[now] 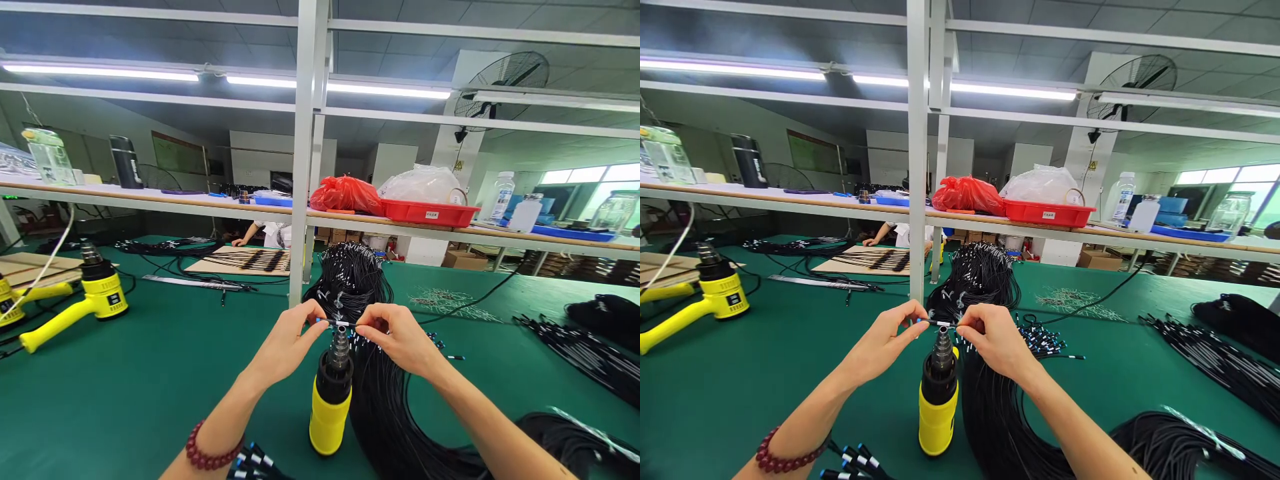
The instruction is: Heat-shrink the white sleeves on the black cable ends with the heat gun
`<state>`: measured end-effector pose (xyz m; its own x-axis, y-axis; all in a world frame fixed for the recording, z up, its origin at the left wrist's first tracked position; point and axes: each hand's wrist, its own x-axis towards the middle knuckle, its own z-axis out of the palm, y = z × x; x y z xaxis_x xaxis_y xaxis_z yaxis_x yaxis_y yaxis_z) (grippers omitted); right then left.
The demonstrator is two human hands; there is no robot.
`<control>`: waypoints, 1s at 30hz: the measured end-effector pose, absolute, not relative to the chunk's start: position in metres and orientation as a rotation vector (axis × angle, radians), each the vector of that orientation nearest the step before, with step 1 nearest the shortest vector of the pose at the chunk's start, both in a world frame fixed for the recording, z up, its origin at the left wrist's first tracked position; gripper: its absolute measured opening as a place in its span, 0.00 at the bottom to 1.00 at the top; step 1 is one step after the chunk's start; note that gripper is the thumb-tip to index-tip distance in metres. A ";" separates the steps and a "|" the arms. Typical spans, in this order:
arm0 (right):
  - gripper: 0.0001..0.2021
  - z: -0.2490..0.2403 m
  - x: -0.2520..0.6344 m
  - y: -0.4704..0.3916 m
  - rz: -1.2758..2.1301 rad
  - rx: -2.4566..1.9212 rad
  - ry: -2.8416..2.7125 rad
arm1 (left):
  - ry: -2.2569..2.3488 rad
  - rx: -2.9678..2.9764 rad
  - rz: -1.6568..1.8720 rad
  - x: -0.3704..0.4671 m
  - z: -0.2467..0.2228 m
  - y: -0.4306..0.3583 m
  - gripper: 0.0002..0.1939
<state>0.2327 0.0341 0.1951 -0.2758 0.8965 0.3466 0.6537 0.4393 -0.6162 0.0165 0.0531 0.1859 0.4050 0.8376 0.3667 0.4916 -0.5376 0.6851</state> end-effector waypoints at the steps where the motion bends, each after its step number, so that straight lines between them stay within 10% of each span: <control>1: 0.10 0.196 0.233 0.033 0.462 -1.307 -2.047 | 1.136 2.196 0.966 0.016 0.186 0.053 0.15; 5: 0.16 0.199 0.232 0.029 0.489 -1.344 -2.134 | 1.171 2.191 0.950 0.015 0.185 0.055 0.27; 12: 0.10 0.195 0.229 0.032 0.481 -1.300 -2.056 | 1.089 2.195 1.028 0.018 0.184 0.052 0.12; 18: 0.20 0.187 0.244 0.037 0.393 -1.429 -1.994 | 1.248 2.185 0.982 -0.001 0.175 0.055 0.18; 30: 0.20 0.100 0.352 0.078 0.559 -2.097 -2.132 | 1.492 2.116 -0.029 -0.068 0.010 0.046 0.09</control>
<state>0.3523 0.0778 0.0999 -0.0471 0.9819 -0.1834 0.9455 -0.0154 -0.3254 -0.0684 0.0459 0.0096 0.3854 0.8659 -0.3189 0.8774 -0.2370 0.4170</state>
